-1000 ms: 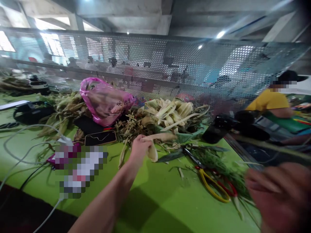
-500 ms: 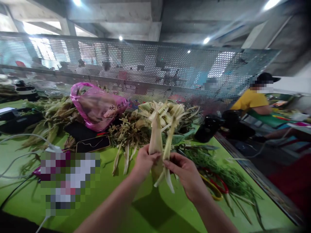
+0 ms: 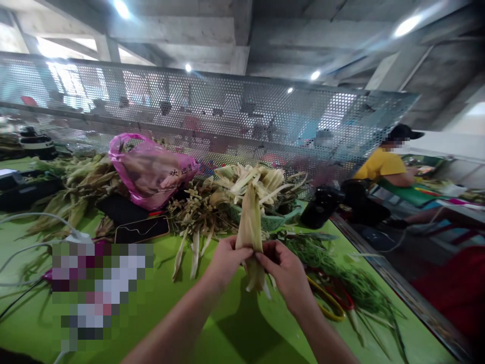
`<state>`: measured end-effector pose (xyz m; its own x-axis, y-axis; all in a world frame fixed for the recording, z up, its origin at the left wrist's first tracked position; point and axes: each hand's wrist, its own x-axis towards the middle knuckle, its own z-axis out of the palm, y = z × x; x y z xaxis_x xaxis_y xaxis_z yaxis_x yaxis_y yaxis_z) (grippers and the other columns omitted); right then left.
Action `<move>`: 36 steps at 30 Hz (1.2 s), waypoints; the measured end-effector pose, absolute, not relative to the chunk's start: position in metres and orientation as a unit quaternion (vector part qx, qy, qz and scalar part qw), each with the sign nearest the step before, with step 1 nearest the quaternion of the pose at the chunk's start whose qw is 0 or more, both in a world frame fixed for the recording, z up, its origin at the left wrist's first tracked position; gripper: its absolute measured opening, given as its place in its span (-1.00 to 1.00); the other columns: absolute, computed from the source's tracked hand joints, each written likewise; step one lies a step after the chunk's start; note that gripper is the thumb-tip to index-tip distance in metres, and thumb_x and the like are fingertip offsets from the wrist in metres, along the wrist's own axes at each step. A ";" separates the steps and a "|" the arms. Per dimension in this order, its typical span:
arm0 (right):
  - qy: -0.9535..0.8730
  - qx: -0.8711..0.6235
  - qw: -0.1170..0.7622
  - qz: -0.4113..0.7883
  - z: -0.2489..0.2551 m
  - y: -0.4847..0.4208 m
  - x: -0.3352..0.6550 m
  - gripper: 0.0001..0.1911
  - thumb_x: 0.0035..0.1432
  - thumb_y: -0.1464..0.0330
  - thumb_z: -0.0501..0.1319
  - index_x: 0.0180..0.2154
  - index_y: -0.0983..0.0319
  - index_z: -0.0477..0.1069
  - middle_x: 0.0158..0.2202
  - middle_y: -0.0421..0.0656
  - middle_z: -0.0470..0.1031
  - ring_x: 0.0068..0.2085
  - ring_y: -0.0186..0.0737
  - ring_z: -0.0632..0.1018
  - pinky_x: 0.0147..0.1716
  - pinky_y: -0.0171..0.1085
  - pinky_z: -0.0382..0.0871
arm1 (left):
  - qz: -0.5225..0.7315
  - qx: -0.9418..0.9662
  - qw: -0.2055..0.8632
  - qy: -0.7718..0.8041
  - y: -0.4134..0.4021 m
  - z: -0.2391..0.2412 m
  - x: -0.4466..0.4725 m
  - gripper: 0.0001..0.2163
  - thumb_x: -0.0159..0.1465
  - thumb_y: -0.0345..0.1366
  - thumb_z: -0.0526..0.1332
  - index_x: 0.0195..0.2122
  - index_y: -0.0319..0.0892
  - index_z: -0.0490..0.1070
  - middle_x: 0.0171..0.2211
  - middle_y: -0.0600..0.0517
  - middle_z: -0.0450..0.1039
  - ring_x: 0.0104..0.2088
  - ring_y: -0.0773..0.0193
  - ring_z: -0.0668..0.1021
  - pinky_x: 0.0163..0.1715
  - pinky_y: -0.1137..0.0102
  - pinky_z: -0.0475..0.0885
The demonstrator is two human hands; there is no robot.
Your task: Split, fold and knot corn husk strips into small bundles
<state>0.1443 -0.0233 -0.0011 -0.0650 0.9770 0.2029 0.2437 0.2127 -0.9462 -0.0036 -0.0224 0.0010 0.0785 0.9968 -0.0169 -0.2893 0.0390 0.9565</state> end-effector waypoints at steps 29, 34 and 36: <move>-0.593 -0.431 0.449 0.511 -0.005 -0.022 0.146 -0.68 0.00 0.18 0.31 -0.21 0.22 0.48 -0.27 -0.11 0.56 -0.22 -0.08 0.51 -0.17 -0.18 0.37 | 0.494 0.558 0.499 0.443 -0.022 -0.001 -0.003 -0.83 0.06 -0.41 0.14 -0.33 -0.26 0.47 -0.40 -0.01 0.50 -0.43 0.29 0.45 -0.42 0.45 0.32; -0.572 -0.410 0.444 0.554 -0.003 -0.024 0.145 -0.62 0.02 0.17 0.31 -0.14 0.21 0.48 -0.17 -0.09 0.56 -0.13 -0.03 0.51 -0.08 -0.13 0.34 | 0.495 0.559 0.456 0.484 -0.019 -0.010 -0.002 -0.90 0.06 -0.42 0.15 -0.41 -0.24 0.44 -0.47 0.04 0.44 -0.48 0.34 0.39 -0.46 0.47 0.26; -0.564 -0.395 0.447 0.571 -0.001 -0.027 0.143 -0.60 0.03 0.17 0.31 -0.10 0.21 0.47 -0.13 -0.08 0.55 -0.10 -0.02 0.51 -0.05 -0.10 0.33 | 0.516 0.536 0.459 0.486 -0.018 -0.012 -0.002 -0.96 0.05 -0.43 0.16 -0.46 -0.23 0.39 -0.52 0.07 0.39 -0.51 0.38 0.36 -0.49 0.49 0.23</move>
<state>0.1435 -0.0268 -0.0011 -0.2880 0.9562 0.0527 -0.0655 0.0353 -0.9972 -0.0025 -0.0176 -0.0116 -0.0043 0.9942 0.1070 0.0462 -0.1067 0.9932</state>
